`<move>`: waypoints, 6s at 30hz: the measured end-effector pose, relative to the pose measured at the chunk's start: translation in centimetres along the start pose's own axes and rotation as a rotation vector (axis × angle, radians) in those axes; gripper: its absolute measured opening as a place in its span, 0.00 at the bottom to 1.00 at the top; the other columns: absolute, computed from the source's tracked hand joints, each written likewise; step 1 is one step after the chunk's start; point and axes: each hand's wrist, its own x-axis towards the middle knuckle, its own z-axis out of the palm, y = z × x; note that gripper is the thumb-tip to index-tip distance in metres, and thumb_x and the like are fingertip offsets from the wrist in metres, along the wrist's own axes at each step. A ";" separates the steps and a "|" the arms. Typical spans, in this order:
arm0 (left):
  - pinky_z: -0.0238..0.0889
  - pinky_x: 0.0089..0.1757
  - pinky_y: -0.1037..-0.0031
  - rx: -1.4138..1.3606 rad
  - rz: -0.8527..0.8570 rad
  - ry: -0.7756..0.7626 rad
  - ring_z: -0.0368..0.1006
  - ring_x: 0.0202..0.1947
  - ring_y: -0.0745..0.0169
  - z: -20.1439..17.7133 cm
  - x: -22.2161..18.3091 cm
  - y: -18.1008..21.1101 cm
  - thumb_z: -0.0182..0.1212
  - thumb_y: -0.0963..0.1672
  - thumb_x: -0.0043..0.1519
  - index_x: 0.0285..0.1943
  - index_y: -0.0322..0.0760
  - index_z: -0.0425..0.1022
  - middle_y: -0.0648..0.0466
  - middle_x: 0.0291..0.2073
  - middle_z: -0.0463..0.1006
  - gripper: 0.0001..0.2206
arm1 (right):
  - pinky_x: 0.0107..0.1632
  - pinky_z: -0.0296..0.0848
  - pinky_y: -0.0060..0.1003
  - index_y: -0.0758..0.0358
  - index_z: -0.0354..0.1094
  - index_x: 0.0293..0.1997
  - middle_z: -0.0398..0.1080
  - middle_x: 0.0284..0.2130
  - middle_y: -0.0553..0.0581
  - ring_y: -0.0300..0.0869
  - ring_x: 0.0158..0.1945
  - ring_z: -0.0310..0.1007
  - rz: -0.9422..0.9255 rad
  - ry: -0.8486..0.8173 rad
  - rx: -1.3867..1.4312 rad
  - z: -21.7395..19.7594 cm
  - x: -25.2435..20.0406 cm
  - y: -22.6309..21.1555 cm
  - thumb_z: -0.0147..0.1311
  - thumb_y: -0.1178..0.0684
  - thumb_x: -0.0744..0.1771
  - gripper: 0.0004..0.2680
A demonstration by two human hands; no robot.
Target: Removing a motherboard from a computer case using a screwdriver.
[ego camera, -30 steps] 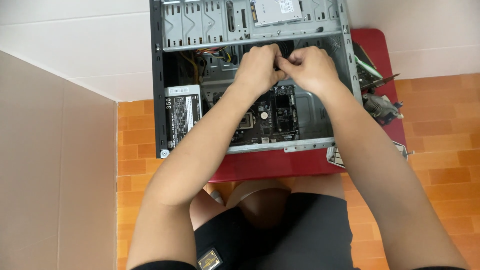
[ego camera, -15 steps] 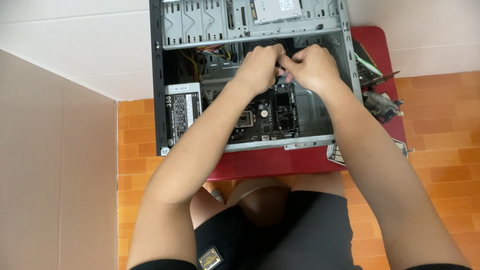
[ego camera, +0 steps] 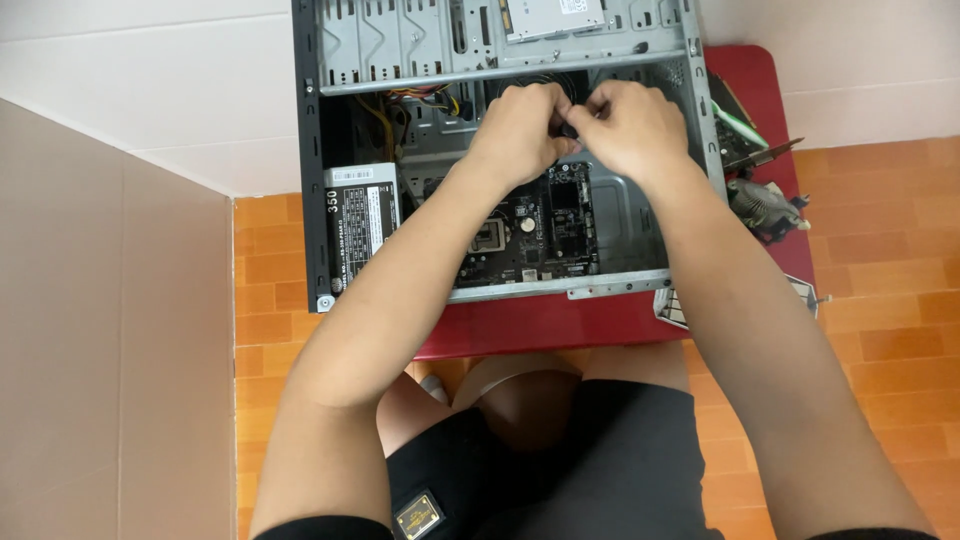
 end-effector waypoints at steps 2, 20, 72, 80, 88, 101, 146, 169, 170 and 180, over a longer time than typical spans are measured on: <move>0.72 0.34 0.65 0.025 -0.005 0.013 0.79 0.26 0.55 0.0 0.2 -0.5 0.77 0.42 0.47 0.35 0.38 0.80 0.55 0.25 0.82 0.11 | 0.37 0.72 0.47 0.59 0.78 0.39 0.77 0.25 0.55 0.53 0.29 0.77 -0.001 0.061 0.034 0.0 0.1 0.2 0.52 0.41 0.67 0.14; 0.73 0.39 0.61 0.029 -0.096 0.024 0.81 0.31 0.48 -0.5 0.0 -0.3 0.78 0.42 0.46 0.36 0.40 0.82 0.51 0.29 0.83 0.11 | 0.28 0.64 0.30 0.63 0.75 0.36 0.75 0.23 0.49 0.37 0.22 0.69 -0.319 0.042 0.269 -1.3 -1.1 -1.0 0.59 0.59 0.64 0.02; 0.78 0.38 0.49 0.207 0.104 -0.077 0.81 0.36 0.30 -0.6 -0.6 0.4 0.68 0.41 0.57 0.39 0.35 0.83 0.42 0.30 0.81 0.04 | 0.55 0.69 0.58 0.65 0.73 0.50 0.76 0.42 0.69 0.65 0.52 0.74 -0.177 -0.247 0.363 -1.1 -1.3 0.1 0.49 0.48 0.68 0.12; 0.72 0.40 0.56 0.016 0.167 0.159 0.80 0.35 0.45 -3.3 -1.0 2.3 0.61 0.49 0.64 0.53 0.40 0.78 0.49 0.34 0.84 0.13 | 0.47 0.72 0.47 0.61 0.72 0.41 0.76 0.32 0.59 0.50 0.42 0.76 -0.205 -0.214 0.468 -1.3 -1.3 -0.8 0.49 0.53 0.66 0.07; 0.67 0.43 0.67 0.287 0.307 0.589 0.68 0.38 0.59 -3.8 0.4 -0.2 0.65 0.43 0.61 0.42 0.47 0.84 0.60 0.38 0.74 0.05 | 0.32 0.64 0.37 0.63 0.67 0.34 0.69 0.22 0.52 0.42 0.26 0.65 -0.223 -0.150 0.408 -1.3 -1.2 -0.9 0.50 0.56 0.64 0.03; 0.51 0.52 0.63 0.622 0.363 0.535 0.59 0.48 0.57 -2.6 2.6 -0.8 0.64 0.44 0.55 0.41 0.52 0.87 0.61 0.46 0.68 0.09 | 0.29 0.69 0.43 0.66 0.73 0.25 0.72 0.17 0.58 0.50 0.19 0.67 -0.205 -0.270 0.139 0.4 -1.4 -2.3 0.60 0.47 0.64 0.12; 0.60 0.34 0.77 0.021 0.218 0.700 0.64 0.16 0.68 -4.9 2.5 -0.6 0.67 0.41 0.51 0.30 0.42 0.73 0.63 0.16 0.74 0.06 | 0.34 0.68 0.31 0.62 0.66 0.36 0.70 0.27 0.52 0.38 0.28 0.69 -0.303 0.137 0.779 -1.3 -1.5 -3.0 0.41 0.51 0.70 0.09; 0.66 0.42 0.86 -0.863 0.235 0.377 0.72 0.35 0.85 -4.3 2.0 0.0 0.69 0.42 0.64 0.49 0.48 0.84 0.61 0.34 0.86 0.06 | 0.33 0.83 0.32 0.67 0.70 0.43 0.76 0.26 0.66 0.43 0.28 0.81 -0.131 0.462 1.514 -1.6 0.4 -1.1 0.49 0.42 0.72 0.15; 0.66 0.41 0.86 -0.866 0.231 0.379 0.71 0.35 0.85 -4.1 2.0 -0.1 0.69 0.42 0.64 0.49 0.47 0.85 0.61 0.33 0.86 0.06 | 0.33 0.83 0.32 0.67 0.70 0.43 0.76 0.26 0.65 0.42 0.28 0.81 -0.130 0.452 1.518 -1.7 0.2 -1.2 0.49 0.42 0.72 0.15; 0.66 0.41 0.85 -0.873 0.227 0.372 0.71 0.36 0.85 -4.3 1.5 0.3 0.70 0.42 0.63 0.48 0.46 0.85 0.59 0.33 0.86 0.06 | 0.34 0.83 0.31 0.66 0.70 0.43 0.76 0.26 0.64 0.42 0.29 0.81 -0.125 0.433 1.527 -1.6 0.1 -1.2 0.48 0.41 0.72 0.15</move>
